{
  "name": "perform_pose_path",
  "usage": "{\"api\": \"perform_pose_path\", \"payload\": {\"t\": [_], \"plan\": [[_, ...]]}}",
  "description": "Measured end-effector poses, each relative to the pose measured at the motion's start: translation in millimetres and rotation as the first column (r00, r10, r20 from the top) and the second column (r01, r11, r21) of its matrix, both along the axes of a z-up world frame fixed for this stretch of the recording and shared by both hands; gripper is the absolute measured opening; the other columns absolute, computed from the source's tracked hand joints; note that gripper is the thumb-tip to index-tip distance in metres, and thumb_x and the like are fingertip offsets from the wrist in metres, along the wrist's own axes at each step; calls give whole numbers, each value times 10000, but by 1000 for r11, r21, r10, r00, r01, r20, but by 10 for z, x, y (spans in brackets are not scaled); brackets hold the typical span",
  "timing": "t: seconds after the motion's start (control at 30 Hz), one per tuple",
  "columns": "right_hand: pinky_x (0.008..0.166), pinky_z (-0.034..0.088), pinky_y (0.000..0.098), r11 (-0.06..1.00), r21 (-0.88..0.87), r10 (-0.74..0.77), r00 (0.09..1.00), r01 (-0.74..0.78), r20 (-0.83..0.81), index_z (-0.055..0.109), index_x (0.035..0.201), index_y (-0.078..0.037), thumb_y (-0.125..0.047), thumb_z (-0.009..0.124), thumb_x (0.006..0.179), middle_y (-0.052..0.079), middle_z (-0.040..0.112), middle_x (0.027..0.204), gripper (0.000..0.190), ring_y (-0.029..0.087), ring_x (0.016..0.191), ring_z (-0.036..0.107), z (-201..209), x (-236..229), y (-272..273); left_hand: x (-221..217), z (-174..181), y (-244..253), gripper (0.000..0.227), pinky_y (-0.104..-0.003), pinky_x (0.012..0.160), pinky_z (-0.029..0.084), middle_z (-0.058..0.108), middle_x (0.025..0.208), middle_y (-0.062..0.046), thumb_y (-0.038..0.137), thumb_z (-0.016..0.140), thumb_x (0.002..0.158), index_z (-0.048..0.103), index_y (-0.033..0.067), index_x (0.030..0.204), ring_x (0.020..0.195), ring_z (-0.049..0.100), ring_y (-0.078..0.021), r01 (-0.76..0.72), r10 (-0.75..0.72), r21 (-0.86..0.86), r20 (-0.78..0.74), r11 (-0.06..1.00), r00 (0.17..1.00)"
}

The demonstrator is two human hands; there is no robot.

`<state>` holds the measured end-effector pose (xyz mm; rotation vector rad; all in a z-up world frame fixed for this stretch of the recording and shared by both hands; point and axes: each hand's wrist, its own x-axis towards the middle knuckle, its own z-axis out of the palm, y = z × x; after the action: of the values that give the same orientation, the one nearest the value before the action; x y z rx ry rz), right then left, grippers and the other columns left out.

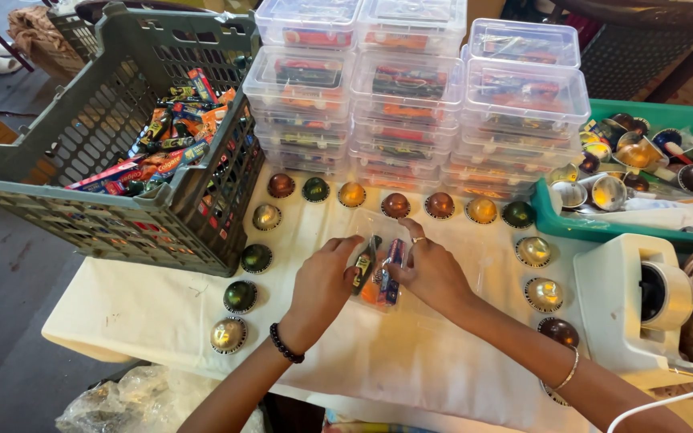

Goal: The person packs small candy bars into clear plastic containers. They pick up candies from a green crate, place them into the containers, and then close the lids. The person also handles small metallic domes on the table.

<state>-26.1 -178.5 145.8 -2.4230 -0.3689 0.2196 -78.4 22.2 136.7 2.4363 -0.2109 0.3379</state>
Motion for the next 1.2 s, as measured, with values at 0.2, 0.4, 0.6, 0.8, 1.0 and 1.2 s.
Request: {"api": "perform_pose_path", "payload": {"t": [0.2,0.4,0.6,0.8,1.0,1.2], "plan": [[787,563,377,933,-98,358,858,-347,367,704,1127,-165,-152,711,821,75,667,1043,306,255,938,675,-358,86,-235,64,-65,-16,360,-500,906,449,631,1214,-44,90,790,726,743,192,1069,1158,506,-349,15,-37,234,91,972,995],[928,500,373,657,-546,753,446,-519,484,776,979,-169,-126,649,808,-10,652,1235,217,215,1167,594,-297,165,-317,116,-309,-3,416,-543,950,378,591,1224,-16,177,846,687,714,200,1081,1211,467,-327,120,-135,343,21,932,991],[970,479,362,484,-713,871,203,-507,448,762,887,-136,-149,639,776,-34,677,1203,167,203,1235,585,-95,277,-208,118,-265,100,576,-552,976,369,572,1275,-43,220,859,684,658,169,1221,1259,444,-352,190,-193,344,-26,919,981],[956,476,360,367,-775,930,177,-514,323,721,817,-146,-129,639,800,-51,682,1061,85,187,1160,600,-39,305,-125,68,-138,36,453,-621,1032,260,507,1399,-53,274,874,695,688,155,1092,1359,338,-393,282,-299,391,-18,876,954],[932,484,355,369,-787,928,152,-494,340,697,782,-147,-116,646,784,-48,685,976,59,178,1058,634,-66,313,-94,132,-275,29,548,-647,1044,212,467,1420,-76,334,894,664,679,104,1113,1383,294,-376,318,-333,377,-26,870,943],[842,523,375,340,-773,940,174,-535,293,698,748,-118,-118,666,774,3,705,880,42,232,951,677,-188,421,76,195,-310,91,702,-621,1043,245,453,1431,-88,353,914,647,635,87,1234,1378,297,-385,340,-320,363,-116,868,940]]}}
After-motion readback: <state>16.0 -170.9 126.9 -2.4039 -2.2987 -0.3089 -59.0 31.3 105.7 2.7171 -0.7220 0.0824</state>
